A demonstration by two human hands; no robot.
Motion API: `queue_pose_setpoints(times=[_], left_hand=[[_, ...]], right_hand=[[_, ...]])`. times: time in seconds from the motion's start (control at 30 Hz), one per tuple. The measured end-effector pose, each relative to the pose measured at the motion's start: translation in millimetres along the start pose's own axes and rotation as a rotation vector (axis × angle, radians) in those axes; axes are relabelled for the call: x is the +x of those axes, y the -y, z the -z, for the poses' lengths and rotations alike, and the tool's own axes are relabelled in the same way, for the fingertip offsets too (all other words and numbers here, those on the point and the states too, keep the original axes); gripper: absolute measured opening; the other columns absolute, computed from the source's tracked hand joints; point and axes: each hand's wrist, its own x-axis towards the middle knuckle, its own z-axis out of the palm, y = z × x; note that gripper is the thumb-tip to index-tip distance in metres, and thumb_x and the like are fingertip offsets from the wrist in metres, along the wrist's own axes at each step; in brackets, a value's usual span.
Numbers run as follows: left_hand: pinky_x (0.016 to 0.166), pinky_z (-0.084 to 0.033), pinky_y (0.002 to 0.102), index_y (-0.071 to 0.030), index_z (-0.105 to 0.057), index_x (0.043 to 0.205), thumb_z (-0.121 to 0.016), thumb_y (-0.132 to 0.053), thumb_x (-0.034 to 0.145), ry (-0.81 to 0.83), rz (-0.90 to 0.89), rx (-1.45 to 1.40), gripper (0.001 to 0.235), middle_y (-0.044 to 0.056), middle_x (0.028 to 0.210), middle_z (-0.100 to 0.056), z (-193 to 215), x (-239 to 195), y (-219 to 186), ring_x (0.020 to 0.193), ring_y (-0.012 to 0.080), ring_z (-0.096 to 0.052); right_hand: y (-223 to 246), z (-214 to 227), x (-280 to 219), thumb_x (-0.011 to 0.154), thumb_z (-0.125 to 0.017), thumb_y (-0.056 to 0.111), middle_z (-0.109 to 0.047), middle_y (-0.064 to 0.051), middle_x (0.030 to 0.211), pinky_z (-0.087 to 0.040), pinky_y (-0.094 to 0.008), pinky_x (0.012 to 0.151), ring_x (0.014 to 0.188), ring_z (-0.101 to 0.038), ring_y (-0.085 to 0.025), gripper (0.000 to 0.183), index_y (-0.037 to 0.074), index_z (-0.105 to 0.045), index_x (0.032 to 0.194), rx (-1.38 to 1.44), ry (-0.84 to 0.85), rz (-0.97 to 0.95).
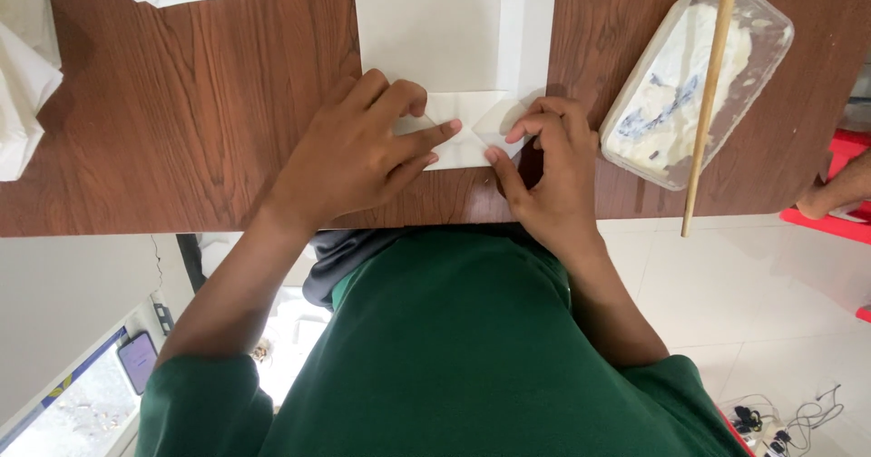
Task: The person applies glue to the edges of a folded white paper structure using a brush, then folds and presses the flaps to secure them. They repeat this process on different sections of the paper craft, occasionally picking up new sheets from a stack on the table.
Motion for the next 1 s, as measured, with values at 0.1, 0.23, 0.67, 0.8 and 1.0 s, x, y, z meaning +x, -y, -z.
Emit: queue_pose_setpoints(times=[0.1,0.23,0.67,0.8,1.0], left_hand=[[0.070,-0.051,0.036,-0.018,-0.067,0.135,-0.078,-0.021,0.103,0.004,0.001,-0.081,0.034,0.009,0.110,-0.060,-0.6,4.0,0.7,0.095,0.0264,-0.052],[0.065,-0.049,0.036,-0.013,-0.073,0.121,-0.080,-0.027,0.100,0.024,0.110,-0.139,0.027,0.010,0.108,-0.056,0.3,11.6,-3.0,0.092,0.0258,-0.054],[0.077,-0.047,0.045,-0.011,-0.069,0.106,-0.090,-0.033,0.080,0.157,0.450,-0.197,0.040,0.004,0.104,-0.058,-7.7,37.4,-8.5,0.101,0.0290,-0.052],[0.078,-0.043,0.045,-0.011,-0.065,0.104,-0.089,-0.030,0.079,0.081,0.378,-0.084,0.039,0.004,0.105,-0.057,-10.1,36.5,-18.3,0.101,0.0282,-0.051],[0.088,-0.043,0.048,-0.011,-0.067,0.122,-0.079,-0.005,0.083,0.051,0.233,0.023,0.041,0.006,0.104,-0.071,-5.6,12.7,-36.9,0.097,0.0293,-0.063]], right_hand=[[-0.6,-4.9,3.8,0.093,-0.085,0.019,-0.052,-0.008,0.118,-0.039,-0.040,0.087,0.101,-0.057,-0.023,0.028,0.012,-0.059,0.101,-0.020,-0.031,-0.024],[-1.8,-14.7,12.3,0.092,-0.088,0.041,-0.053,-0.006,0.115,-0.046,-0.044,0.074,0.109,-0.060,-0.027,0.043,0.011,-0.060,0.103,-0.171,-0.115,0.035],[4.7,-2.9,26.3,0.102,-0.083,0.032,-0.060,-0.010,0.122,-0.056,-0.041,0.076,0.102,-0.066,-0.026,0.038,0.005,-0.074,0.126,-0.315,-0.093,0.282],[6.0,-6.5,22.2,0.103,-0.080,0.030,-0.057,-0.011,0.118,-0.052,-0.043,0.075,0.102,-0.063,-0.028,0.032,0.006,-0.070,0.122,-0.288,-0.098,0.266],[-14.9,-19.6,-3.7,0.090,-0.087,-0.002,-0.065,-0.011,0.107,-0.046,-0.035,0.064,0.073,-0.054,-0.023,0.019,0.009,-0.071,0.089,-0.220,-0.215,0.409]])
